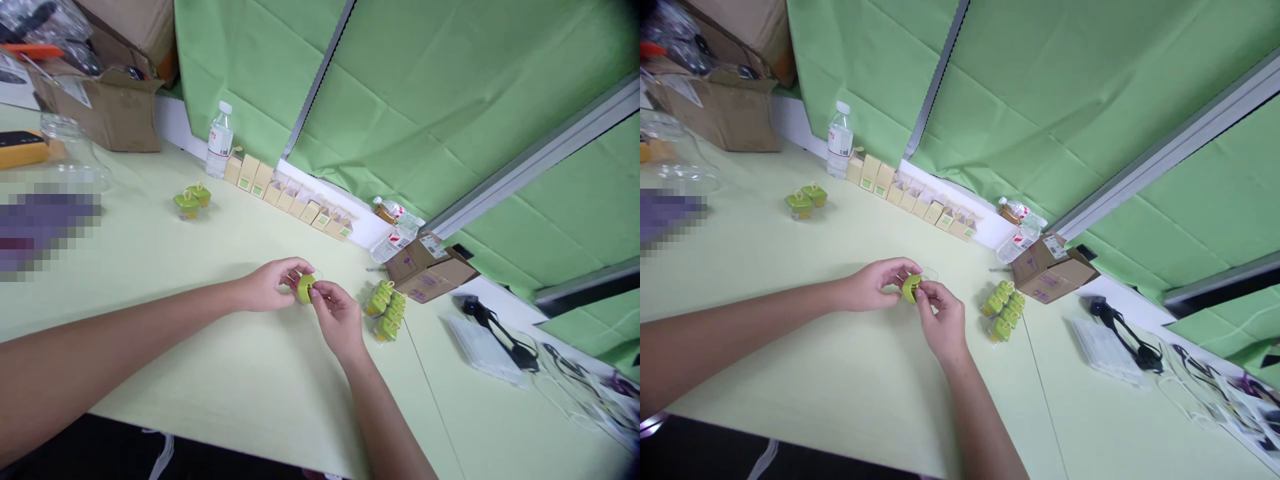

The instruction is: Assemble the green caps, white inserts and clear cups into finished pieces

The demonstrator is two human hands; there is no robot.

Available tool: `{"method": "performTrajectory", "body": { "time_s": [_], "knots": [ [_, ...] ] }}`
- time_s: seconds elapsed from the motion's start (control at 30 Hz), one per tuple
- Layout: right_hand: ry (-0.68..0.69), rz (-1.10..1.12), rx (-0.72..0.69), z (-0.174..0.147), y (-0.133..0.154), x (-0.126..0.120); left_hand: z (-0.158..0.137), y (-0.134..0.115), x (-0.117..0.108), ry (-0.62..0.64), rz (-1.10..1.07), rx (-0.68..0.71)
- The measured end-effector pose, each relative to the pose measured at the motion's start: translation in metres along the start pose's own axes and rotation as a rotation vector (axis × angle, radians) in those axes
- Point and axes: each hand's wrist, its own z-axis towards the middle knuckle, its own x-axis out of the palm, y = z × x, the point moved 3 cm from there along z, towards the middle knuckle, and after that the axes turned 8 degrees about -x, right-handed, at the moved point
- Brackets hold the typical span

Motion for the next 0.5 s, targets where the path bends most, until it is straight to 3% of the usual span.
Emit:
{"method": "performTrajectory", "body": {
  "time_s": [0.3, 0.5],
  "knots": [
    [-0.023, 0.074, 0.01, 0.0001, 0.0002, 0.0009, 0.0077, 0.0101, -0.004, -0.101, -0.106, -0.088],
    [-0.025, 0.079, 0.027, 0.0006, -0.0015, -0.0003, 0.0075, 0.0087, -0.0055, -0.046, -0.144, -0.106]
  ]
}}
